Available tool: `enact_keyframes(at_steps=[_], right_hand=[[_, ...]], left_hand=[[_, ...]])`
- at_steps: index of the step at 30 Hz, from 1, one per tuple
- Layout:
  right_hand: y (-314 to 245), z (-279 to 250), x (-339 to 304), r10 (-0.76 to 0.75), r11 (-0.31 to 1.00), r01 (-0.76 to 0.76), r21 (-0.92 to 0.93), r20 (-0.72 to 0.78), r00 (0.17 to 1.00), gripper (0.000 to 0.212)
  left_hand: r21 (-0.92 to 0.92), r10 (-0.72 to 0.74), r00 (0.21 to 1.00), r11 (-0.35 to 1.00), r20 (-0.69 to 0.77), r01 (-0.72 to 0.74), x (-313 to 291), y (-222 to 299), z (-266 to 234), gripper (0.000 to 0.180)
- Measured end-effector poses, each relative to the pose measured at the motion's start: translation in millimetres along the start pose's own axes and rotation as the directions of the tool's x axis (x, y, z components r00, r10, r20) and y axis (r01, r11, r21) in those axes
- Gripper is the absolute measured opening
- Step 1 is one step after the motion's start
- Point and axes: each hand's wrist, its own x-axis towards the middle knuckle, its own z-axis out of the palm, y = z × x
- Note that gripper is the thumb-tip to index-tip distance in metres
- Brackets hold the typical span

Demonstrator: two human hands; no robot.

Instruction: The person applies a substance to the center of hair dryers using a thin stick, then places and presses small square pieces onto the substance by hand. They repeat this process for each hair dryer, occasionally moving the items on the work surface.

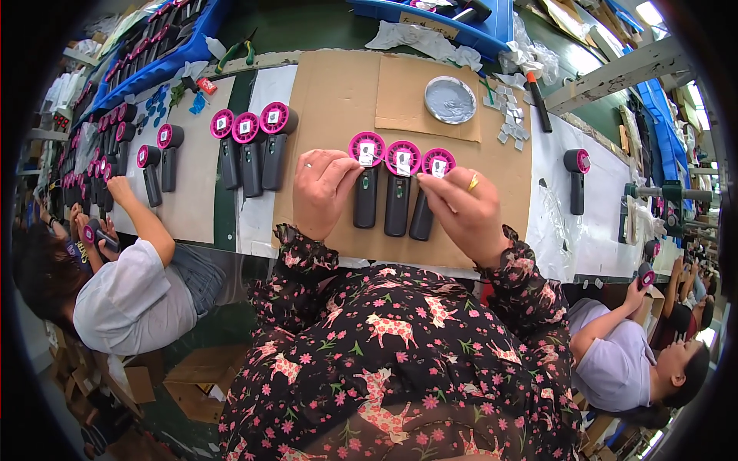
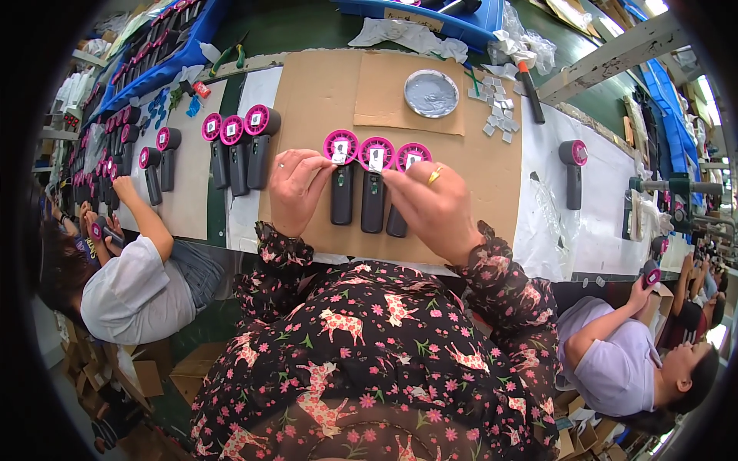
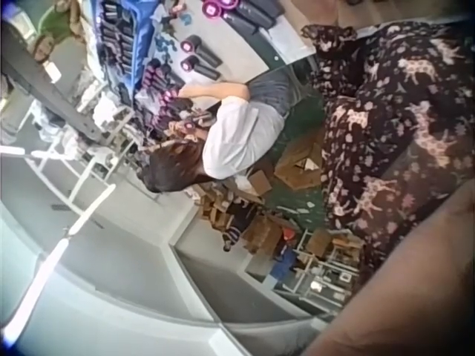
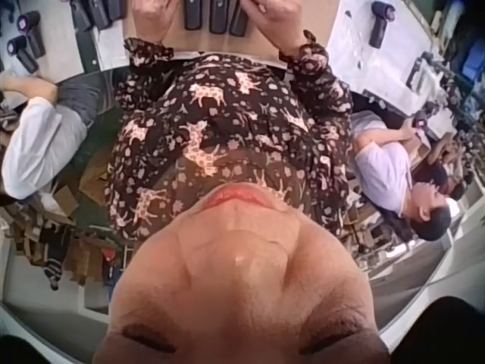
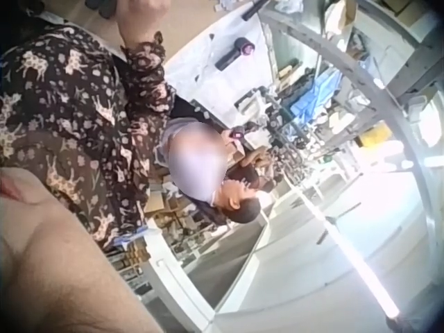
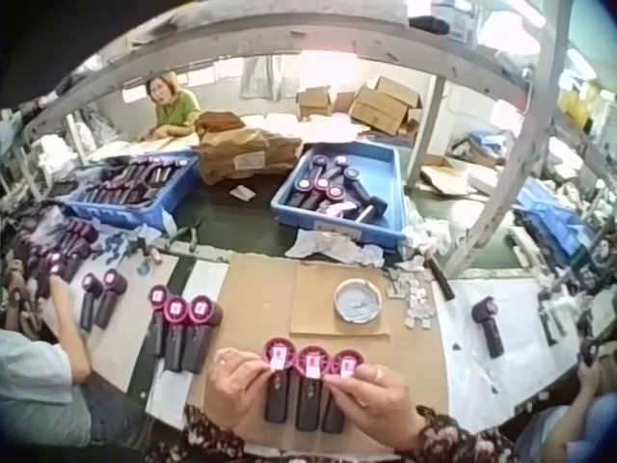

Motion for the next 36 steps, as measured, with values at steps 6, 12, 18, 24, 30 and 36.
enact_keyframes(at_steps=[6, 12, 18, 24, 30, 36], right_hand=[[6, -4, 6, 0.524, 0.744, -0.511, 0.431, 0.097, 0.846, 0.016], [55, -18, -1, 0.626, 0.743, -0.541, 0.394, -0.124, 0.77, 0.018], [110, -21, -18, 0.276, 0.901, -0.288, -0.326, -0.084, 0.958, 0.017], [134, -56, -25, 0.323, 0.875, -0.392, -0.283, -0.26, 0.91, 0.016], [167, -75, -42, 0.619, 0.77, -0.628, -0.114, -0.102, 0.778, 0.018], [182, -46, -41, 0.597, 0.769, -0.584, -0.258, -0.035, 0.801, 0.023]], left_hand=[[-0.002, 0.005, 1.0, 1.0, 0.019, -0.005, 2, 1, 0, 0.016], [-0.001, -0.012, 1.0, 1.0, 0.007, 0.012, 6, 11, -6, 0.021], [-0.05, -0.017, 1.0, 0.999, -0.022, 0.016, 8, 19, -5, 0.022], [-0.108, -0.011, 1.0, 0.994, -0.001, 0.01, 14, 29, -6, 0.024], [-0.182, -0.037, 0.999, 0.982, 0.035, 0.042, 19, 39, 7, 0.027], [-0.234, 0.023, 0.995, 0.972, 0.1, 0.001, 30, 55, 18, 0.037]])
